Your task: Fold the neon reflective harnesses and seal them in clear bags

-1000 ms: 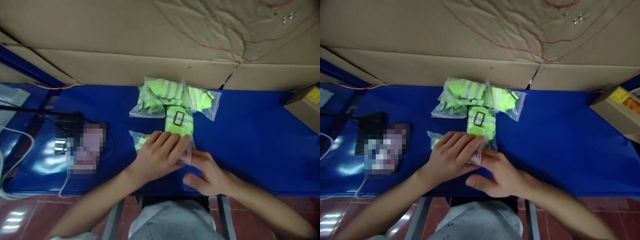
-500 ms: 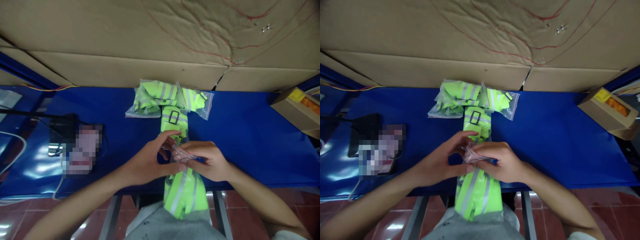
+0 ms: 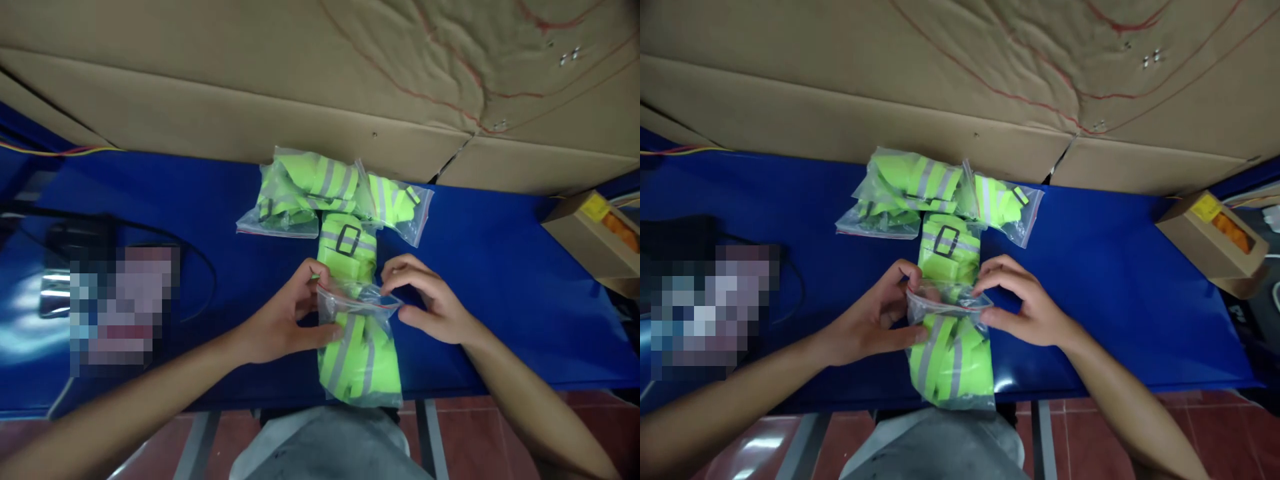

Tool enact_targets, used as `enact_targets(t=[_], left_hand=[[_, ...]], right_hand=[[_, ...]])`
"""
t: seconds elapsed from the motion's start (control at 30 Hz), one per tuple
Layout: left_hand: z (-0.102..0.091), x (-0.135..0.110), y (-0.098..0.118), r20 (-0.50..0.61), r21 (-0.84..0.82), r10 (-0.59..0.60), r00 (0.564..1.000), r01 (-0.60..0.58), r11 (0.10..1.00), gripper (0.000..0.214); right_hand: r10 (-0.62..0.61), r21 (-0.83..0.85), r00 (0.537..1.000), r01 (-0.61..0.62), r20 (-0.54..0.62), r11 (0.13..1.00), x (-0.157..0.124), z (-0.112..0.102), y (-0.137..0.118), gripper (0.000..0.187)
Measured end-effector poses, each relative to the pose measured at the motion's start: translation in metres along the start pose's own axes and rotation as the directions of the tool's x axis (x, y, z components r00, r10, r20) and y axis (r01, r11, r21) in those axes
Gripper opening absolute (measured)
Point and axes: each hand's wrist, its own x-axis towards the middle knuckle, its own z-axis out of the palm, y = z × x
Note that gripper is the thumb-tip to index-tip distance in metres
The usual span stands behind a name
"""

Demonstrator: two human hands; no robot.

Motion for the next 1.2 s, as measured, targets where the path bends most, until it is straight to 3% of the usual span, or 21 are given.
enact_targets(t=[0.07,0.23,0.37,0.57,0.7,0.87,1.0,1.2], left_hand=[[0.002,0.000,-0.004,-0.026,-0.072,0.018,1.000,-0.020,0.997,0.048],[0.000,0.002,-0.010,-0.036,-0.160,-0.036,0.999,0.030,0.987,0.062],[-0.007,0.001,-0.007,0.013,-0.149,-0.056,0.998,0.057,0.987,0.078],[-0.007,0.000,0.002,0.117,-0.115,-0.186,0.975,0.200,0.973,0.058],[0.001,0.002,-0.001,-0.042,-0.106,-0.190,0.981,0.185,0.977,0.048],[0.008,0.004,-0.002,-0.290,0.067,-0.071,0.955,0.094,0.993,0.033],[0.007,0.002,-0.001,-0.317,0.165,0.028,0.948,0.026,0.986,0.029],[0.006,0.001,0.000,-0.336,0.123,-0.022,0.942,0.067,0.990,0.034]], right_hand=[[-0.016,0.040,0.996,0.012,0.093,0.999,-0.001,0.004,-0.002,0.041],[0.088,-0.064,0.994,-0.084,0.058,0.994,-0.003,0.003,-0.010,0.007],[0.084,-0.120,0.991,-0.071,0.108,0.990,-0.006,-0.005,-0.017,0.015],[0.084,0.042,0.996,-0.083,-0.022,0.996,-0.012,-0.002,-0.019,0.017],[0.185,0.201,0.971,-0.153,-0.152,0.967,-0.010,0.001,-0.014,0.017],[0.301,0.211,0.943,-0.269,-0.142,0.940,-0.004,0.001,-0.011,0.020],[0.325,0.158,0.942,-0.309,-0.088,0.938,-0.004,-0.001,-0.011,0.021],[0.354,0.029,0.931,-0.353,-0.090,0.935,-0.005,-0.003,-0.011,0.024]])
